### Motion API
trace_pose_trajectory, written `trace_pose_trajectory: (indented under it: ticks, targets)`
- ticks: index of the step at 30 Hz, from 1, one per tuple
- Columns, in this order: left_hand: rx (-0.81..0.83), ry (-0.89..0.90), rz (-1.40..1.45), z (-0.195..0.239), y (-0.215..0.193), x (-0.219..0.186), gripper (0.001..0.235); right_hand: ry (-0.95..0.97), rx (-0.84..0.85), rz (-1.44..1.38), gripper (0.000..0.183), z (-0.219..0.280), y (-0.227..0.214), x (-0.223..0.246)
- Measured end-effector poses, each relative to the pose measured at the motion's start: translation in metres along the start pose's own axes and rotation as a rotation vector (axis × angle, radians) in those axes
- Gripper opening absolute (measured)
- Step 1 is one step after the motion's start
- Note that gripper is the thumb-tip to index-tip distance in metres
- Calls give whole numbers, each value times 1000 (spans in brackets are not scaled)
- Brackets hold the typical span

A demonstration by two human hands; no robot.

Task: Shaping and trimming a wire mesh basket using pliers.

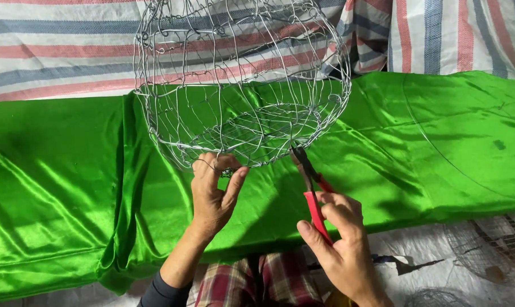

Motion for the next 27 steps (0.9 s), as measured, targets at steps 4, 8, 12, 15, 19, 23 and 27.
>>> trace_pose_trajectory:
  ticks: [4, 8, 12, 15, 19, 23, 27]
  targets:
    - [23, -20, 6, 5, 2, -5, 17, 21, -46, 3, 24, 10, 2, 0]
    - [23, -27, 20, 13, 7, -8, 17, -5, -102, 109, 21, 18, 4, 4]
    - [17, -21, 14, 22, 12, -7, 19, -24, -157, 295, 26, 23, 6, 3]
    - [19, -1, 16, 21, 13, -11, 20, -50, -200, 376, 21, 23, 9, 3]
    - [13, 18, 15, 19, 13, -12, 21, -101, -197, 415, 15, 20, 12, 1]
    - [11, 12, 21, 17, 10, -12, 20, -184, -177, 483, 16, 19, 11, -6]
    - [20, 6, 14, 16, 10, -12, 18, -212, -190, 585, 18, 19, 8, -10]
Point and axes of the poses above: each hand's wrist, its own z-axis away from the middle knuckle, its own y-axis out of the palm, x = y × z, the point moved 5 cm from there along -z, towards the middle knuckle, and after that the axes turned 13 degrees about -z, right-handed, at the moved point
